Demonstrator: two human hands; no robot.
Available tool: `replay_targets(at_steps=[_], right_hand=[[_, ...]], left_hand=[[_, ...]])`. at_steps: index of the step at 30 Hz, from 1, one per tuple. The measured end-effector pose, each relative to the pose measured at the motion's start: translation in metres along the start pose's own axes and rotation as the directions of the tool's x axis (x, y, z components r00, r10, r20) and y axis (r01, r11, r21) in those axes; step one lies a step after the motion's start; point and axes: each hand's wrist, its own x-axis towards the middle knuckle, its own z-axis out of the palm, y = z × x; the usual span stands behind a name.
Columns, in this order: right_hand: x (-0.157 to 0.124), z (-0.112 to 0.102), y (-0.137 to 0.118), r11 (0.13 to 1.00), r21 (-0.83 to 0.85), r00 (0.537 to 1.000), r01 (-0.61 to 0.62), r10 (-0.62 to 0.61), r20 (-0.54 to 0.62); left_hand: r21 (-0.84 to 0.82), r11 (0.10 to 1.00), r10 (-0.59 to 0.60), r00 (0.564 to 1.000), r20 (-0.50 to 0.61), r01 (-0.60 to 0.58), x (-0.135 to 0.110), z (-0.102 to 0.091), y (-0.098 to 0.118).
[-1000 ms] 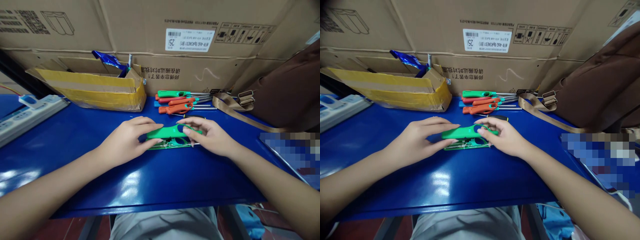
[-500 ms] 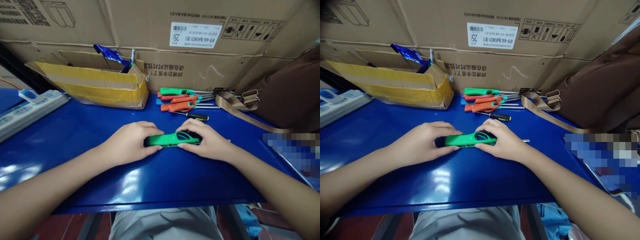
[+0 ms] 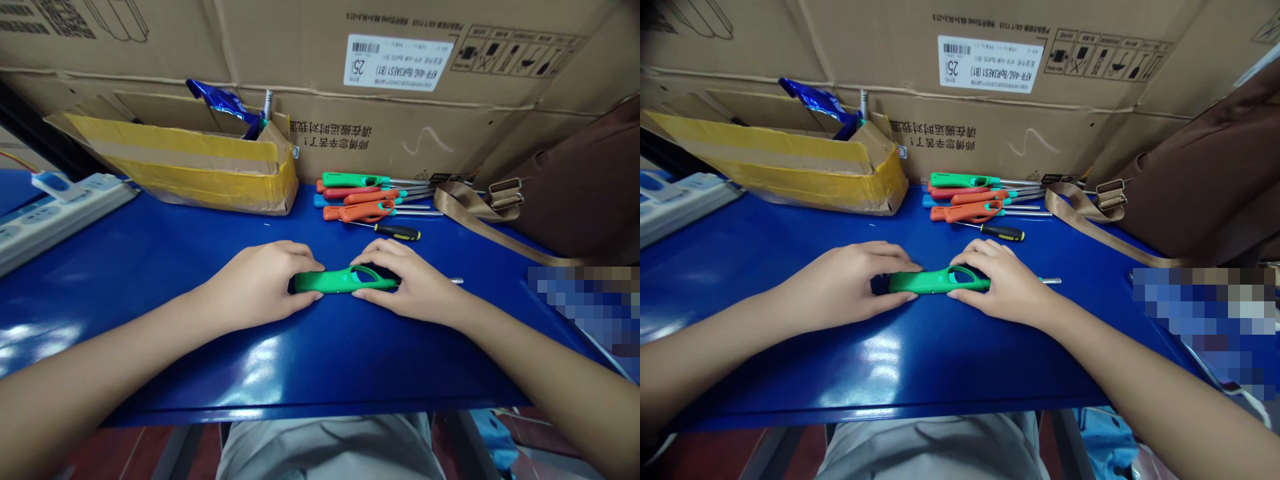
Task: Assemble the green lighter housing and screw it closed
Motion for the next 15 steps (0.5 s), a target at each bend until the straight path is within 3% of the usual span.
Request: replay_targets(at_steps=[15], right_hand=[[-0.0006,0.0019,0.0019,1.0,-0.016,1.0,0.021,-0.021,-0.015]], left_hand=[[0.008,1.0,-0.004,1.0,0.0,0.004,0.0018,0.0026,-0.0008]])
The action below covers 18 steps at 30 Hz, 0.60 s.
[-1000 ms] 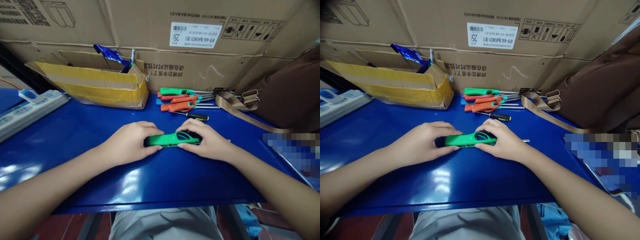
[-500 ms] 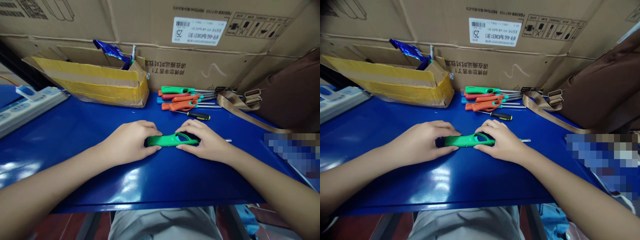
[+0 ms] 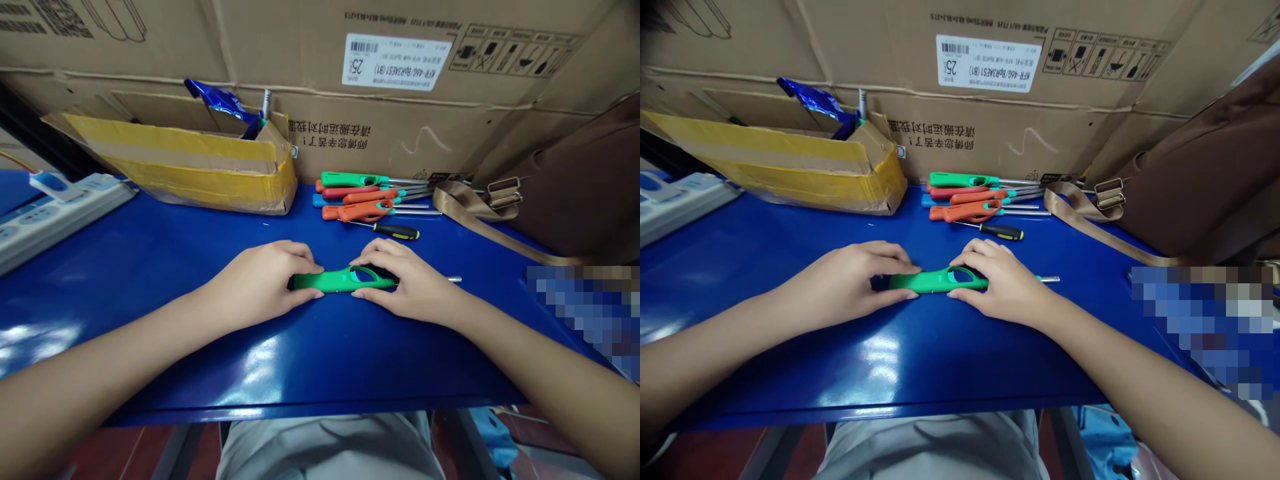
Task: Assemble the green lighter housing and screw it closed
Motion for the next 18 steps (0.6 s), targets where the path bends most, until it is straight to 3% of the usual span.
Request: replay_targets(at_steps=[3,8,12,18], right_hand=[[-0.001,-0.002,0.001,0.981,-0.169,0.995,0.097,-0.091,0.043],[-0.003,-0.006,-0.002,0.827,-0.478,0.955,0.296,-0.256,0.148],[-0.004,-0.008,-0.002,0.803,-0.499,0.944,0.327,-0.305,0.129],[-0.004,-0.01,0.004,0.825,-0.446,0.934,0.347,-0.347,0.084]], left_hand=[[0.129,0.991,0.041,0.999,0.002,-0.041,-0.002,0.002,0.004],[0.374,0.912,0.171,0.985,0.028,-0.169,-0.005,0.007,0.014],[0.403,0.889,0.249,0.968,-0.028,-0.217,-0.003,0.015,0.011],[0.267,0.938,0.274,0.945,-0.18,-0.221,0.002,0.025,-0.002]])
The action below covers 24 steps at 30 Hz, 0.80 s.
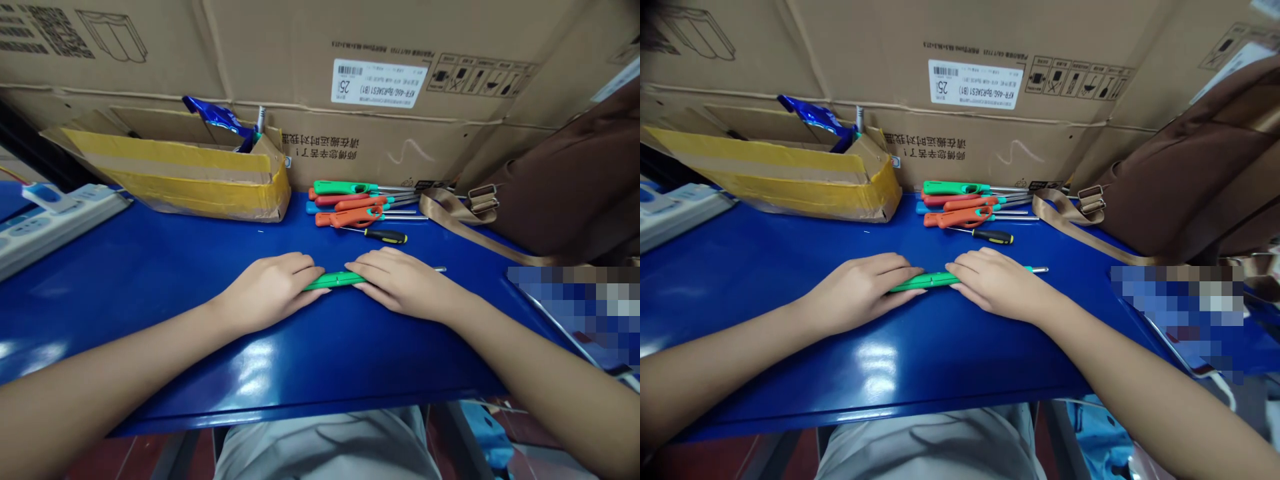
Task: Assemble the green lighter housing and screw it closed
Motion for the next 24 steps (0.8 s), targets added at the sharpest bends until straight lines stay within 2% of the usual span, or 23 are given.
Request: replay_targets(at_steps=[4,9,18,21,24], right_hand=[[0.0,-0.002,0.0,0.997,0.077,1.0,-0.005,0.004,0.012],[0.002,-0.003,-0.002,0.995,0.097,0.999,-0.032,0.031,0.009],[-0.007,-0.011,0.018,0.983,0.111,0.987,-0.146,0.152,-0.044],[-0.008,-0.013,0.019,0.984,0.1,0.985,-0.147,0.155,-0.075],[-0.008,-0.016,0.019,0.986,0.091,0.986,-0.137,0.144,-0.085]], left_hand=[[-0.077,0.997,0.019,0.999,-0.032,-0.022,0.0,0.003,0.0],[-0.084,0.995,0.051,0.997,-0.064,-0.056,0.0,0.004,0.002],[-0.094,0.994,0.05,0.994,-0.1,-0.059,0.003,0.0,-0.022],[-0.107,0.992,0.051,0.993,-0.11,-0.063,0.003,-0.002,-0.024],[-0.19,0.979,0.044,0.99,-0.134,-0.069,0.004,-0.002,-0.025]])
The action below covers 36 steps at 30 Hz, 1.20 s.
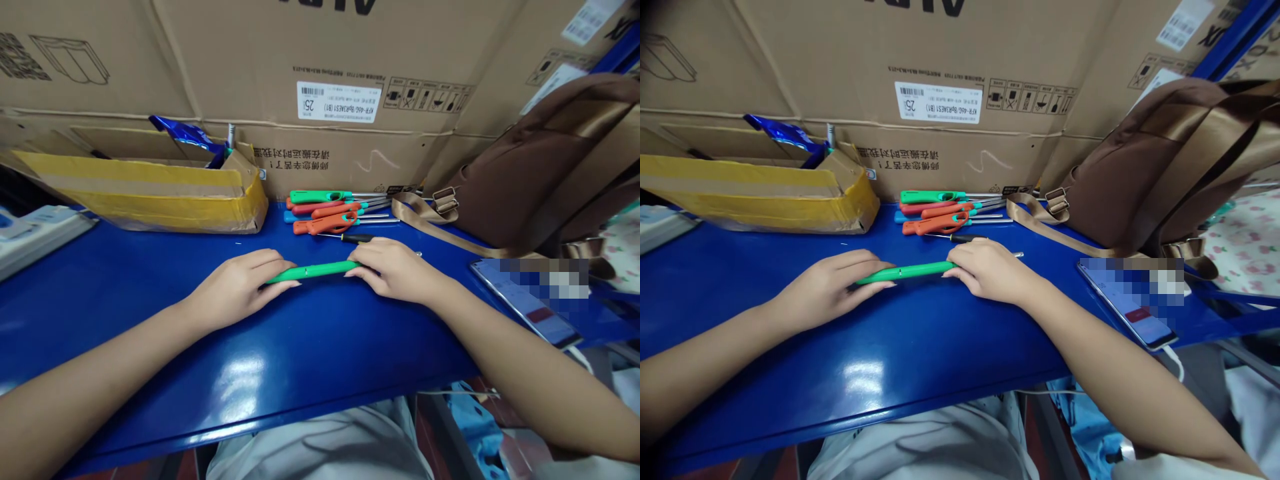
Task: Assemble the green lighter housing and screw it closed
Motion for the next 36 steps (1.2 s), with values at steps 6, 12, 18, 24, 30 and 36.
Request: replay_targets(at_steps=[6,12,18,24,30,36], right_hand=[[-0.003,-0.008,0.005,0.996,-0.014,0.996,-0.087,0.087,-0.017],[-0.005,-0.007,0.01,0.994,0.036,0.995,-0.103,0.103,-0.001],[-0.001,-0.004,0.0,0.989,0.106,0.995,-0.104,0.103,0.015],[0.004,-0.003,-0.021,0.998,0.019,0.992,-0.067,0.065,0.11],[0.003,-0.003,-0.024,0.997,0.064,0.993,-0.048,0.041,0.108],[0.005,0.0,-0.033,0.991,0.137,0.992,0.006,-0.023,0.124]], left_hand=[[-0.139,0.989,-0.062,0.99,-0.126,0.044,0.0,-0.003,-0.008],[-0.224,0.972,-0.096,0.988,-0.122,0.067,-0.002,-0.004,-0.002],[-0.691,0.484,-0.626,0.764,0.155,0.537,0.01,0.002,0.02],[-0.794,-0.003,-0.656,0.598,0.46,0.608,0.014,0.006,0.034],[-0.521,0.784,-0.359,0.931,0.063,0.337,0.005,0.004,0.03],[-0.26,0.965,-0.032,0.999,-0.02,0.026,0.0,0.001,0.036]])
